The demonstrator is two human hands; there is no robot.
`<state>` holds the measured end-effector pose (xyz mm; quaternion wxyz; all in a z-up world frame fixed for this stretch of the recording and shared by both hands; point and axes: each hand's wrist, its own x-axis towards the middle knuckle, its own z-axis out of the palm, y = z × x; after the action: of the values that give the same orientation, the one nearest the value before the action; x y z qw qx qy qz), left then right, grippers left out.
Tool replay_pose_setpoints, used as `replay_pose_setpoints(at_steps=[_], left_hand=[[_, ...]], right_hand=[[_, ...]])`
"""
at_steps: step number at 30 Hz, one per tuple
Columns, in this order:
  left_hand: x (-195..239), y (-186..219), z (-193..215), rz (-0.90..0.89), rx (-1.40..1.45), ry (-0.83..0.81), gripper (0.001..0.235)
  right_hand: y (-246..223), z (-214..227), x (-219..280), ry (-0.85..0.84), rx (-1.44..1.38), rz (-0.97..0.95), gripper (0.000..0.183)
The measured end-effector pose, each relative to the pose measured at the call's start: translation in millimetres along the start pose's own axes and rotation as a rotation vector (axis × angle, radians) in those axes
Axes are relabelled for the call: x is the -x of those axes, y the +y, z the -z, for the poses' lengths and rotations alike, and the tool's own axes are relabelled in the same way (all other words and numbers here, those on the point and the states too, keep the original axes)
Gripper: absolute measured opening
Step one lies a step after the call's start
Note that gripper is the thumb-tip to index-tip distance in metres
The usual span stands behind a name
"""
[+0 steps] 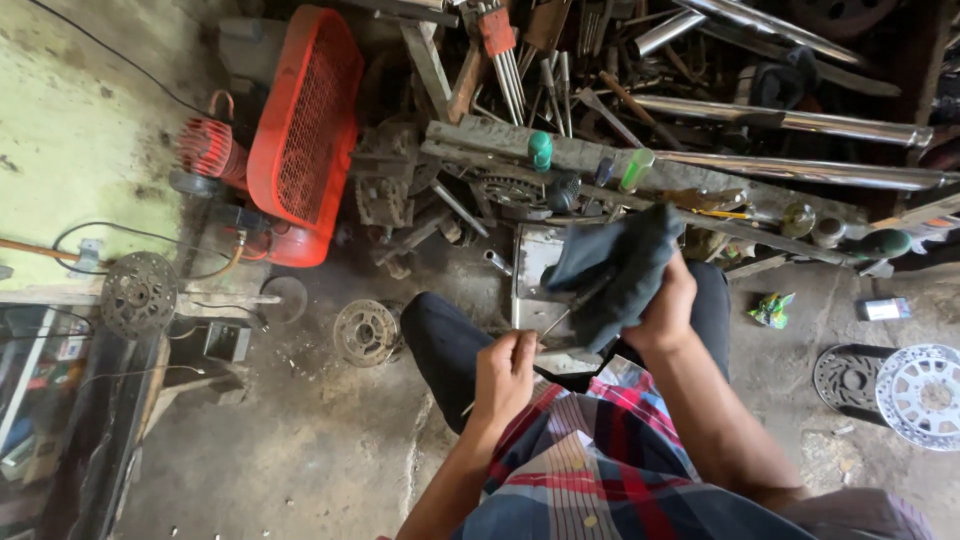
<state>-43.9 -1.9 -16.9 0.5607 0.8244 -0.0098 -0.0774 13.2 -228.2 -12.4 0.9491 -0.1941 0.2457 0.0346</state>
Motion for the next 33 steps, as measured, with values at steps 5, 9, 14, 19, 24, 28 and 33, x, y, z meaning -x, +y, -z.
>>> replay_pose_setpoints(at_steps=[5, 9, 14, 19, 24, 28, 33], left_hand=[[-0.4, -10.3, 7.9, -0.009, -0.019, -0.001, 0.02], [2.8, -8.5, 17.6, -0.123, -0.003, -0.024, 0.015], [-0.8, -5.3, 28.1, -0.139, 0.039, -0.015, 0.013], [-4.8, -20.1, 25.2, -0.124, 0.147, -0.019, 0.013], [-8.2, -7.5, 19.7, -0.127, 0.106, -0.007, 0.01], [-9.2, 5.5, 20.2, -0.182, 0.029, 0.018, 0.008], [-4.8, -2.1, 18.8, -0.151, 0.039, 0.034, 0.006]], right_hand=[[-20.3, -1.1, 2.4, -0.199, -0.086, 0.078, 0.038], [-18.6, 13.3, 4.4, -0.255, -0.121, 0.181, 0.037], [-10.6, 12.5, -3.3, -0.123, -0.089, 0.204, 0.038], [26.8, 40.2, -14.7, -0.034, 0.091, 0.213, 0.035], [57.7, -0.8, 10.4, -0.031, 0.198, -0.015, 0.034], [60.1, 1.1, 12.2, 0.024, 0.164, -0.061, 0.033], [38.1, 2.3, 1.3, -0.129, 0.003, -0.029, 0.037]])
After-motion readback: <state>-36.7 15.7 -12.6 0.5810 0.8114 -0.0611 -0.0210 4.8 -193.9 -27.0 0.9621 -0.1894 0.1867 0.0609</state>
